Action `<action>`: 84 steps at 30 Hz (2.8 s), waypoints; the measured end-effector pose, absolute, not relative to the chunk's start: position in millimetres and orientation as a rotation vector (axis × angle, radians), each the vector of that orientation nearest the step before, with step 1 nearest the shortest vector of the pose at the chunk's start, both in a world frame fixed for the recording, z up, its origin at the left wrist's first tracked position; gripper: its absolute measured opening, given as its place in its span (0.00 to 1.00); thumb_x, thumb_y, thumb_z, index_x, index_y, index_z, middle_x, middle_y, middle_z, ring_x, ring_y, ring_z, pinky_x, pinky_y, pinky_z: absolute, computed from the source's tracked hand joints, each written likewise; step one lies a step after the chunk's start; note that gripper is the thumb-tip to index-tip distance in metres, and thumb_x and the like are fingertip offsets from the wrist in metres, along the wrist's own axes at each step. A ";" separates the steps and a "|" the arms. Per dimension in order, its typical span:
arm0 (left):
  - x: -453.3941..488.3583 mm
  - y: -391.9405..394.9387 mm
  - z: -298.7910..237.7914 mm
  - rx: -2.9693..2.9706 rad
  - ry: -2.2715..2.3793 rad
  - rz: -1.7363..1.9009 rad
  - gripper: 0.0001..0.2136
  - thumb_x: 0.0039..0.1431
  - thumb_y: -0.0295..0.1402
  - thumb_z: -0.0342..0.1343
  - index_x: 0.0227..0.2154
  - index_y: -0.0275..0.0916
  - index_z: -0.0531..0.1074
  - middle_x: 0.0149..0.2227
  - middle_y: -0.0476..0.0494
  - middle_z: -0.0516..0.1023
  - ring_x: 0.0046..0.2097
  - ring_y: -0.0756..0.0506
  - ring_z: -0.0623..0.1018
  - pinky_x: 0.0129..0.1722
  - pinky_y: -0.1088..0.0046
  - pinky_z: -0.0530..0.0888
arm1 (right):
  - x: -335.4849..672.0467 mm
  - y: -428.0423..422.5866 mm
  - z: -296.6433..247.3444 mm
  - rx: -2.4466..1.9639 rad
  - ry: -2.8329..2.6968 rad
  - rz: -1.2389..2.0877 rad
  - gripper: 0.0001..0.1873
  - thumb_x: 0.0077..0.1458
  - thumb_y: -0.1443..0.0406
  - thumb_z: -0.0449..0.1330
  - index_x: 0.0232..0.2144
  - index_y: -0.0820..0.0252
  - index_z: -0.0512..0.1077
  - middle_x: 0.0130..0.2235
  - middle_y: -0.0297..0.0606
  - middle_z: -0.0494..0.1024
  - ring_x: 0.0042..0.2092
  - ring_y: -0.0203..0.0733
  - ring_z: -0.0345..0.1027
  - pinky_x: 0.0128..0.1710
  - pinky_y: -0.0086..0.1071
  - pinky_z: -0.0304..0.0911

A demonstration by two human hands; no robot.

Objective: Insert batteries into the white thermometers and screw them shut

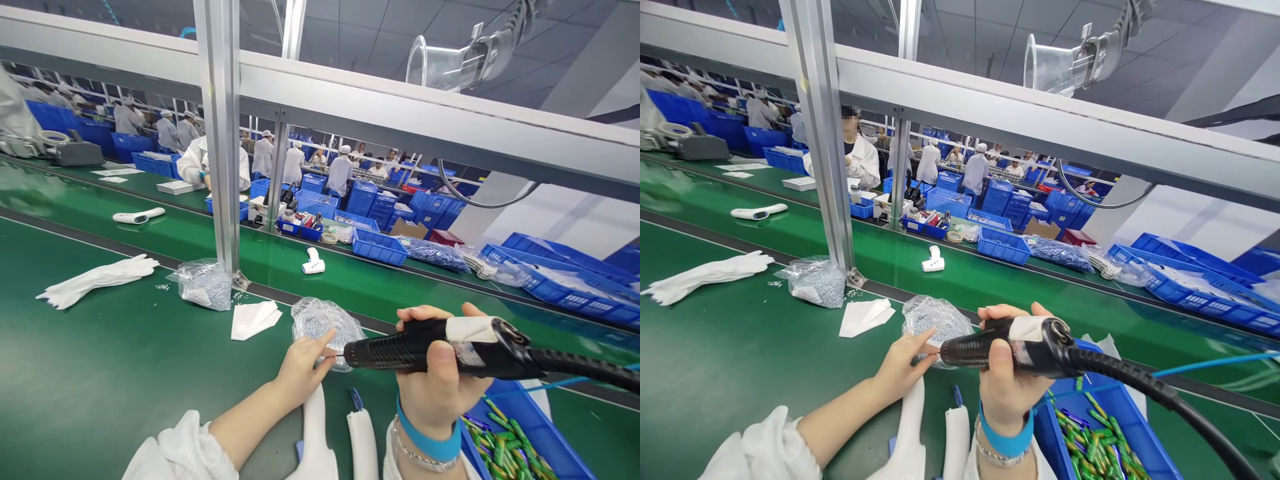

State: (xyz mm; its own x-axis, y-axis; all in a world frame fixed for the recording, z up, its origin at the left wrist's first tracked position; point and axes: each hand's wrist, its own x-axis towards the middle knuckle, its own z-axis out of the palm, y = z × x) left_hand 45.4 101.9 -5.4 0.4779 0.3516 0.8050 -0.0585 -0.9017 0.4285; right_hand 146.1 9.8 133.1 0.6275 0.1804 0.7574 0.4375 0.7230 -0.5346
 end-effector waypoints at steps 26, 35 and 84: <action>44.8 101.6 -6.7 2.307 0.247 1.425 0.21 0.63 0.29 0.47 0.58 0.45 0.54 0.31 0.50 0.82 0.28 0.48 0.79 0.29 0.72 0.72 | 141.4 8.0 134.4 -0.766 -0.914 -0.162 0.21 0.51 0.63 0.62 0.46 0.59 0.61 0.32 0.35 0.74 0.32 0.39 0.70 0.28 0.31 0.67; 46.8 101.0 -7.6 2.329 0.224 1.469 0.19 0.64 0.29 0.46 0.57 0.42 0.55 0.28 0.49 0.79 0.28 0.48 0.77 0.28 0.72 0.72 | 142.6 8.6 130.6 -0.770 -0.929 -0.148 0.22 0.51 0.63 0.61 0.47 0.59 0.61 0.33 0.36 0.74 0.33 0.39 0.70 0.29 0.32 0.67; 40.5 41.0 22.1 2.647 -0.338 0.153 0.16 0.46 0.38 0.55 0.37 0.36 0.74 0.46 0.37 0.77 0.52 0.36 0.72 0.50 0.60 0.70 | 97.5 42.8 99.2 -0.948 -1.280 0.265 0.21 0.51 0.70 0.61 0.47 0.56 0.62 0.31 0.33 0.73 0.30 0.36 0.69 0.29 0.30 0.70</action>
